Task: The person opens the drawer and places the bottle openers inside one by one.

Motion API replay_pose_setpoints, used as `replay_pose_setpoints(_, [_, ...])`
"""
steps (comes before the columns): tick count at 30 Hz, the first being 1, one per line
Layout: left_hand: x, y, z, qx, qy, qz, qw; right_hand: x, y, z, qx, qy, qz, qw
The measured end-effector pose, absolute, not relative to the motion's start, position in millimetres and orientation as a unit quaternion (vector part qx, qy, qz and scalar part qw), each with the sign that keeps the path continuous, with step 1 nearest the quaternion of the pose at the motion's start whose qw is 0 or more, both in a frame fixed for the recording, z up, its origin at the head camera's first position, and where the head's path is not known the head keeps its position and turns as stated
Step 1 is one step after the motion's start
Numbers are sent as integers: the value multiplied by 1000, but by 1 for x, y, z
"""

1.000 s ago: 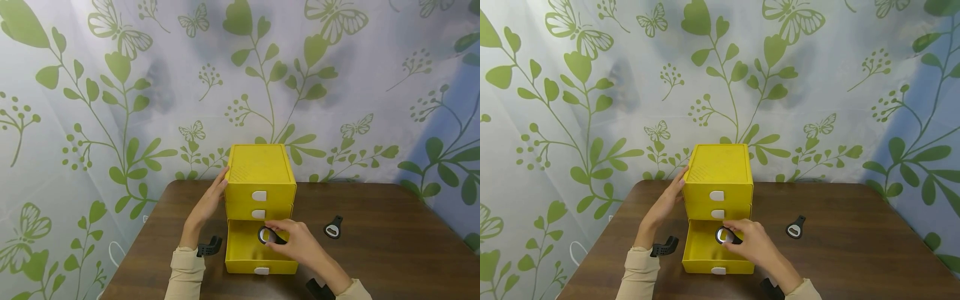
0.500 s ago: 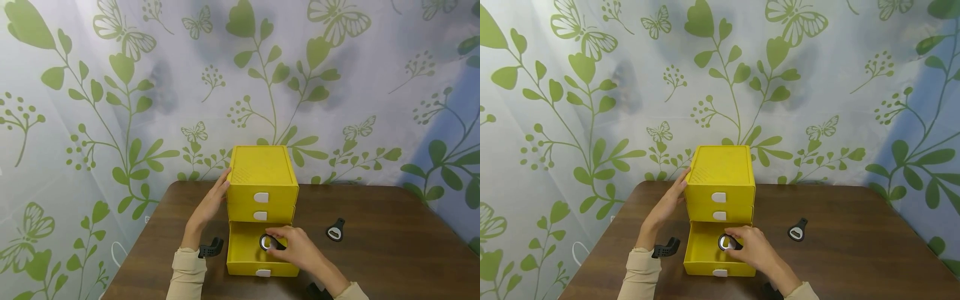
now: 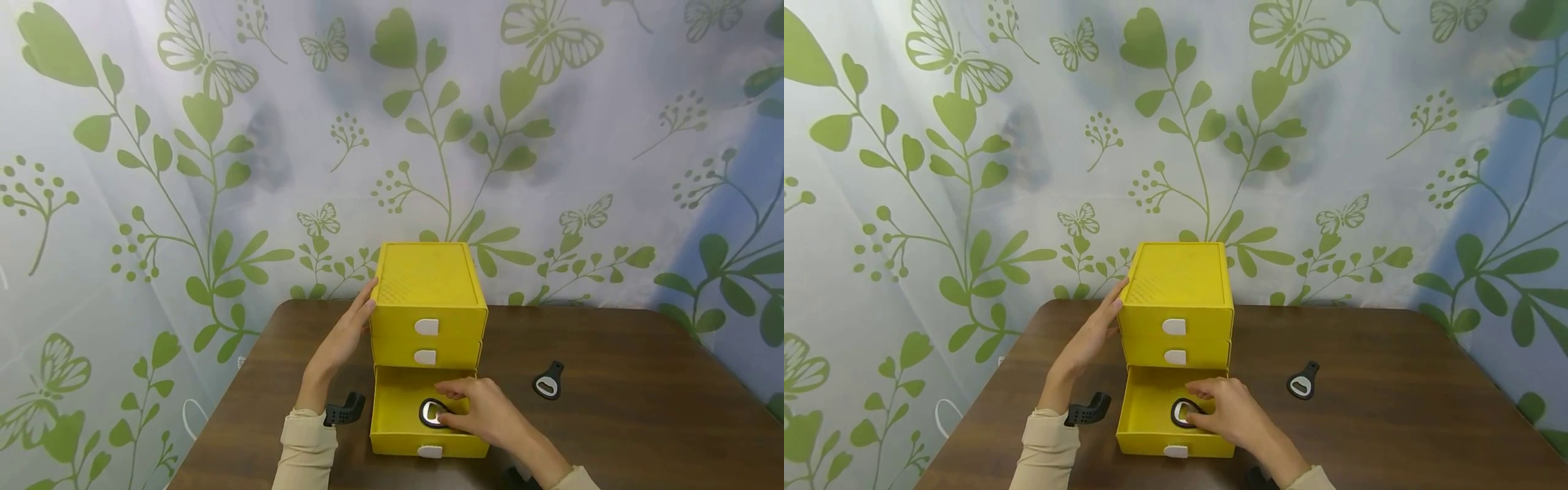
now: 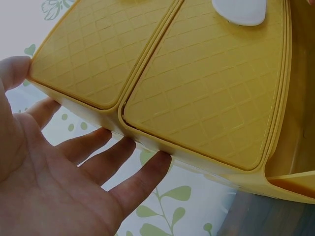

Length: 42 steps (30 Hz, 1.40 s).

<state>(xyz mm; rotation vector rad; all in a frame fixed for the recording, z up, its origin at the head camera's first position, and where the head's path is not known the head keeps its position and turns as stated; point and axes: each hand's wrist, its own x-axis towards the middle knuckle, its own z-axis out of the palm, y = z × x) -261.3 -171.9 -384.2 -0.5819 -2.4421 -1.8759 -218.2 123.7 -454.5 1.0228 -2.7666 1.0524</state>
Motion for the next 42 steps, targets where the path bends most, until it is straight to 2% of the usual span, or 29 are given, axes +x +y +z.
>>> replay_pose_setpoints(10, [-258, -171, -384, -187, -780, -598, 4, -220, 134, -451, 321, -868, 378, 20])
replay_pose_setpoints(23, [-257, -171, -386, -189, -779, -599, 6, -228, 164, -437, 290, -868, 397, 77])
replay_pose_setpoints(36, [-258, -171, -385, -190, -780, -596, 11, -245, 205, -435, 221, -883, 395, 129])
replay_pose_setpoints(42, [-258, -170, -385, -189, -782, -594, 12, -254, 223, -443, 180, -897, 384, 128])
